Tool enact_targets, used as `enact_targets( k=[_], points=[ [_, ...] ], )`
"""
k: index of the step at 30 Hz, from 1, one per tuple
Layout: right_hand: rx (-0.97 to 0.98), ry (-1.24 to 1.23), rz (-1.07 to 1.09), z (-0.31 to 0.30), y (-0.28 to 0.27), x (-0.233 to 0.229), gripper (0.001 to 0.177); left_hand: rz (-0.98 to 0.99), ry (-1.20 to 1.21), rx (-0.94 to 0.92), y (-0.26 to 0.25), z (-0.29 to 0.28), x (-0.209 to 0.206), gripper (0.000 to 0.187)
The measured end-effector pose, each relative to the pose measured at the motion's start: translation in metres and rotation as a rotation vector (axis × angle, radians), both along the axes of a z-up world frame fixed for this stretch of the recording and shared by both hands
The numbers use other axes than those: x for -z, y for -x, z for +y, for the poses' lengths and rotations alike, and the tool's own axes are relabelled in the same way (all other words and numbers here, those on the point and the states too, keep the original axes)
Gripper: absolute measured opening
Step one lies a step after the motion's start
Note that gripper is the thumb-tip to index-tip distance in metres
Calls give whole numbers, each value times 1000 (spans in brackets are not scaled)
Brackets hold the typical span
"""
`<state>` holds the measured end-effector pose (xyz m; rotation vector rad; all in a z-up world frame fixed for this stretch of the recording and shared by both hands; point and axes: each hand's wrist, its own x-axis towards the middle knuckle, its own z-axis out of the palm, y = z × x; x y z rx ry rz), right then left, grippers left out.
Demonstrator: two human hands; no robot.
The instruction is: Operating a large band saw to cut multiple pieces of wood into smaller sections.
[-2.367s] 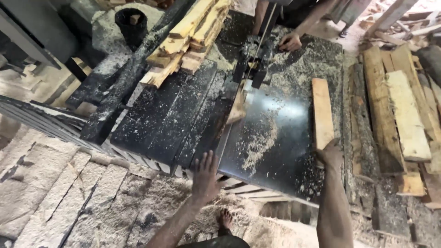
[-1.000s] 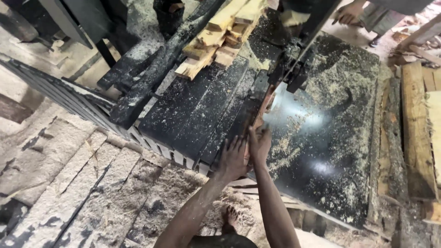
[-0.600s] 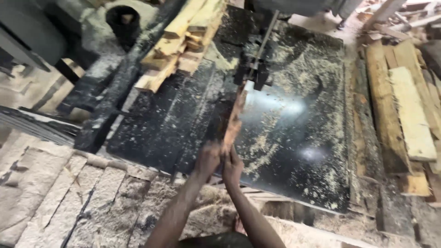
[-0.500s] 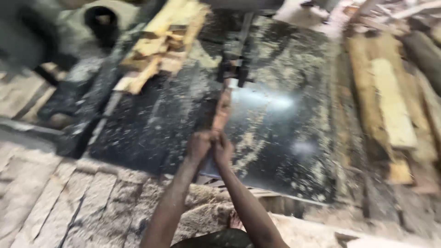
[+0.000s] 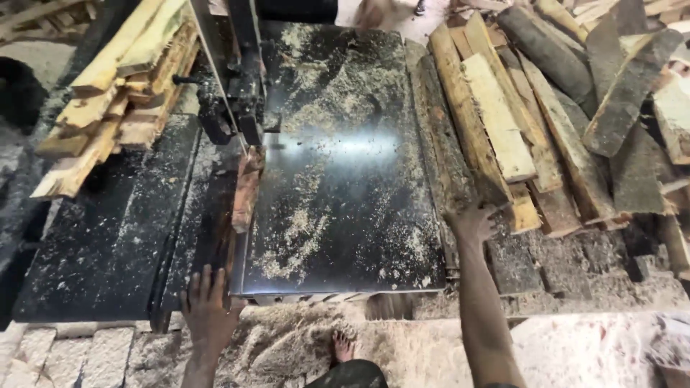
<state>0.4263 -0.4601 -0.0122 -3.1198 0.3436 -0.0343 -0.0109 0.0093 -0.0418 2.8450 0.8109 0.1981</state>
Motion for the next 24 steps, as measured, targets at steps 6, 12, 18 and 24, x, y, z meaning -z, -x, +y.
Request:
enact_targets(
  k=[6, 12, 18, 24],
  points=[
    [-72, -374, 114, 22, 40, -85, 105, 52, 47, -128, 0, -19, -20, 94],
    [-178, -1595, 344, 86, 233, 10, 57, -490, 527, 150, 44, -80, -11, 85],
    [-311, -1763, 700, 93, 532, 132, 46, -31, 1495, 138, 154, -177, 52, 53],
    [-259, -1433, 986, 90, 615, 115, 106, -71, 1686, -101, 280, -208, 126, 70]
  ],
)
